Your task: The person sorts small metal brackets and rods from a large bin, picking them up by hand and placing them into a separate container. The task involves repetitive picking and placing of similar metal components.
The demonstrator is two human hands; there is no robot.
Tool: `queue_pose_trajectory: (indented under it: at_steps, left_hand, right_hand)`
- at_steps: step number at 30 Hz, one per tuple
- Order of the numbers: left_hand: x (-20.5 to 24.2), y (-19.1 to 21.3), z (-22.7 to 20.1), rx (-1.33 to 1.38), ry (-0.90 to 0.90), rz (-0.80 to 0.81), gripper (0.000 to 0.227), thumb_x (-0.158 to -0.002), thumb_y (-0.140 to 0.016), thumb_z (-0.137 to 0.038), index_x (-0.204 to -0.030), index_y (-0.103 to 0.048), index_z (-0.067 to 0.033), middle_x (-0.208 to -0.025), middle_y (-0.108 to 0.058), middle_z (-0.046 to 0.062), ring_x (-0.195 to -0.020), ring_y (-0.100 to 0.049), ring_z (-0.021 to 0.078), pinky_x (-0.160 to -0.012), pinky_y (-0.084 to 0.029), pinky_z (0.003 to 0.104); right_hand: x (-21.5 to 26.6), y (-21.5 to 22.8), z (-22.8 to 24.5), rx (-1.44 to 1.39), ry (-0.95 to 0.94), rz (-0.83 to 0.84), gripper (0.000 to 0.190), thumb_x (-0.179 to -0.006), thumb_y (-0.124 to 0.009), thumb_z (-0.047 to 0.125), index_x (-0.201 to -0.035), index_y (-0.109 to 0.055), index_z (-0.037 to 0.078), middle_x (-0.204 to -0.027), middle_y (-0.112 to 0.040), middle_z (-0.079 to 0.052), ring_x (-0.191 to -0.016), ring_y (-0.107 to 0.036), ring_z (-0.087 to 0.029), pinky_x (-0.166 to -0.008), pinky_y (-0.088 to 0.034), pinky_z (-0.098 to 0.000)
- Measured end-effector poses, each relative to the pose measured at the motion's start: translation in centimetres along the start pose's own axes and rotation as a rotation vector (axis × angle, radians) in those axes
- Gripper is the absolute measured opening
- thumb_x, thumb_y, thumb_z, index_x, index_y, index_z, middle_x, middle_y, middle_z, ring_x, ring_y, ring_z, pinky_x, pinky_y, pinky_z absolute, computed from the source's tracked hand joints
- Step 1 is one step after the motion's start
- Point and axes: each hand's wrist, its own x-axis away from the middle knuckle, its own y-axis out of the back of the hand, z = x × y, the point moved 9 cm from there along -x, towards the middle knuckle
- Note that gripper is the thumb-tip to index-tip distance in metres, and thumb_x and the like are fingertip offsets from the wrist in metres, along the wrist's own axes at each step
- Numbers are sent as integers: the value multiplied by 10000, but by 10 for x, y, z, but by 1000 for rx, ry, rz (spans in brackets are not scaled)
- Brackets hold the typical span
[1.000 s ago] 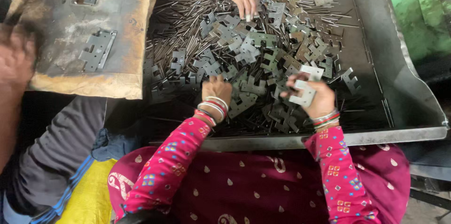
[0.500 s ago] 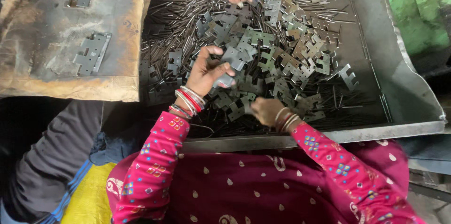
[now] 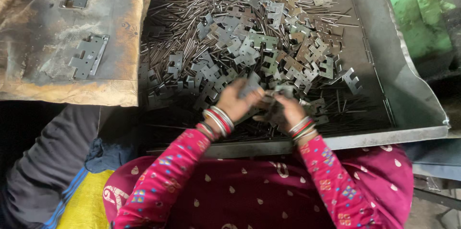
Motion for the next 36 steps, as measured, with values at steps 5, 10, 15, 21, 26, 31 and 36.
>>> queue_pose_trajectory:
  at_steps: [5,10,15,21,26,31,36]
  left_hand:
    - [20,-32,-3,-764,-91,-67,450,-868,-617,-180,-1269,-578,20,-875,-725,276,-799,-704,467,-752,-570,543]
    - [-8,94,-37,-1066,-127,-368,163,-789,-697,-215,-902,-699,-97,-820,-721,206,-799,-707,430,-724,-578,526]
    - [29,274,-103,-1487,-170,-983,291,-781,-688,-119,-1041,-712,-247,-715,-712,77,-639,-709,317,-552,-564,457]
    - [79,409,-69,-1653,184,-1174,365,-891,-640,-126,-1238,-656,-238,-1090,-747,70,-990,-704,332,-819,-518,482]
    - [75,374,-102,-1696,-115,-1291,386,-944,-663,-271,-1292,-611,-113,-1186,-727,100,-1042,-681,306,-871,-469,508]
    - [20,232,-100,-1341,-369,-763,112,-944,-701,-211,-1050,-697,-177,-886,-717,122,-839,-685,349,-740,-528,495]
    - [-12,17,5,-1470,-272,35,191,-885,-614,-192,-763,-757,-161,-781,-753,108,-722,-746,303,-617,-599,441]
  right_hand:
    - [3,-12,-25,261,56,-254,620,-976,-603,523,-1399,-574,69,-1287,-688,-78,-1174,-655,-202,-932,-568,-414]
    - [1,-37,39,1509,592,-194,494,-906,-732,446,-1259,-693,103,-1181,-761,-100,-1104,-726,-279,-945,-588,-430]
    - [-29,39,84,2077,472,-410,471,-822,-796,327,-1224,-705,98,-1151,-694,-224,-1062,-654,-423,-922,-523,-504]
    - [-52,94,78,1961,355,-303,343,-864,-789,296,-1123,-730,79,-1074,-734,-215,-1060,-686,-414,-946,-544,-490]
    - [-53,90,81,1932,380,-323,325,-831,-813,276,-1081,-735,84,-1047,-728,-212,-1032,-680,-420,-900,-540,-498]
    - [-46,81,85,1903,529,-267,334,-800,-845,272,-1040,-718,77,-1009,-740,-176,-986,-696,-386,-849,-545,-477]
    - [-29,70,97,1617,564,-236,333,-821,-861,297,-1000,-703,65,-925,-745,-123,-839,-717,-289,-786,-558,-414]
